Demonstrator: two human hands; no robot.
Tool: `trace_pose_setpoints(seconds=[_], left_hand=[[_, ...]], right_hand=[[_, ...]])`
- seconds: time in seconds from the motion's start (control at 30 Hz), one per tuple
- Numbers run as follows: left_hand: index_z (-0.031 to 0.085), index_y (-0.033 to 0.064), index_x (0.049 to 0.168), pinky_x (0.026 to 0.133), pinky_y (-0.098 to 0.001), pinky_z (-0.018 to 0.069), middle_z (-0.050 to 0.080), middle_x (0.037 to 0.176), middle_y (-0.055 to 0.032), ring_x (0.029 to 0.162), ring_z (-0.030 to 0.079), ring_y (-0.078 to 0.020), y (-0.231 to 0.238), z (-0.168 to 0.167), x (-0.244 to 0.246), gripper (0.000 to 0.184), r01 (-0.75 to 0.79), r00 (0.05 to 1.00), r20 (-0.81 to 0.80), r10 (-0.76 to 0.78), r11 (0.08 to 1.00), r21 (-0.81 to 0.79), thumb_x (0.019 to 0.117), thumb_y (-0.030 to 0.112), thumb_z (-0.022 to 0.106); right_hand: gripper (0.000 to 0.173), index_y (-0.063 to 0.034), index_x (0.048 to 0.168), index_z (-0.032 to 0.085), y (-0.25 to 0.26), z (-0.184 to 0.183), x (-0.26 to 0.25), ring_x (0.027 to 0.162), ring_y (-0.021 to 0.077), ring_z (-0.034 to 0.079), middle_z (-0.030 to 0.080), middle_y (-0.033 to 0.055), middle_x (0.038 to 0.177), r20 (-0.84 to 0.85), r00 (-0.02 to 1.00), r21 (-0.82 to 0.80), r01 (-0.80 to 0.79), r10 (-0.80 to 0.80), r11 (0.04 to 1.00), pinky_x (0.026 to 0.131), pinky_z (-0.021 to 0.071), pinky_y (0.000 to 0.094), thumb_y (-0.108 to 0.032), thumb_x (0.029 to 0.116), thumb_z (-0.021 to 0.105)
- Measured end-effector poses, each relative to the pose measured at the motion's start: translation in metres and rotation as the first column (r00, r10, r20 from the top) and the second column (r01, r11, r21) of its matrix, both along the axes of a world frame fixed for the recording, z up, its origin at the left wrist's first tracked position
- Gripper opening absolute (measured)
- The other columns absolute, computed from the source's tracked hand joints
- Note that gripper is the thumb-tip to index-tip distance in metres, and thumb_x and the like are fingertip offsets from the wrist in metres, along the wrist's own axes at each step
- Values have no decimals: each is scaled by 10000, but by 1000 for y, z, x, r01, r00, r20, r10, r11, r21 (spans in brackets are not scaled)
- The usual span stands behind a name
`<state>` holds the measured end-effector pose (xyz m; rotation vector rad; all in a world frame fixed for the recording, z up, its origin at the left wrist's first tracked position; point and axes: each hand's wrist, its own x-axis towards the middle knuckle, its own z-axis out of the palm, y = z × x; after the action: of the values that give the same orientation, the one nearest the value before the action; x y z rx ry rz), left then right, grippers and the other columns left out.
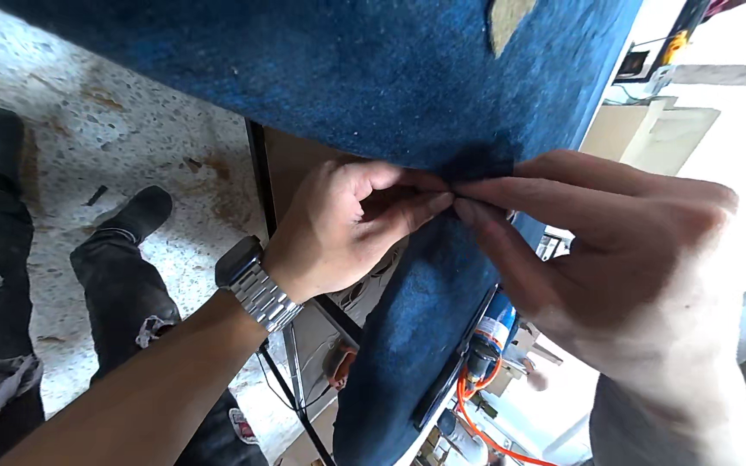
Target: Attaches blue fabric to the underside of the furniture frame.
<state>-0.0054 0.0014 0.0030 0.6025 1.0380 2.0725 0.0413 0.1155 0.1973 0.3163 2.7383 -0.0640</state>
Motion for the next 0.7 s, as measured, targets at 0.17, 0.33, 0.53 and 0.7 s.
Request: trace_pose_setpoints(seconds=[0.17, 0.33, 0.53, 0.7], left_hand=[[717, 25, 1090, 788, -226, 637, 753, 984, -11, 874, 723, -50, 0, 2, 1, 139, 22, 1000, -1, -22, 1000, 7, 991, 118, 687], [689, 17, 1100, 724, -208, 611, 730, 971, -5, 835, 694, -41, 0, 2, 0, 138, 51, 999, 4, -52, 998, 25, 1009, 106, 636], [692, 29, 1088, 709, -206, 613, 732, 945, 3, 821, 698, -39, -1, 4, -1, 124, 73, 997, 35, -73, 997, 4, 1010, 104, 631], [688, 11, 1099, 804, -238, 631, 738, 966, -8, 884, 711, -51, 4, 3, -7, 140, 52, 999, 9, -53, 998, 29, 976, 73, 666]], right_hand=[[238, -117, 1111, 765, 6, 3, -2, 865, 41, 660, 699, -28, 975, 57, 997, -84, 50, -45, 995, 698, 547, 223, -258, 931, 699], [187, -115, 1100, 761, 12, 3, 2, 863, 51, 682, 724, -27, 994, 26, 997, -132, 71, -68, 989, 704, 572, 233, -200, 941, 713], [136, -113, 1021, 777, 4, -2, 5, 806, 46, 668, 715, -24, 921, -24, 996, -84, 88, -90, 993, 657, 544, 222, -194, 958, 688], [122, -98, 992, 761, -2, -9, 8, 743, 32, 664, 700, -51, 854, -88, 969, -143, 217, -231, 966, 610, 558, 205, -175, 944, 680]])
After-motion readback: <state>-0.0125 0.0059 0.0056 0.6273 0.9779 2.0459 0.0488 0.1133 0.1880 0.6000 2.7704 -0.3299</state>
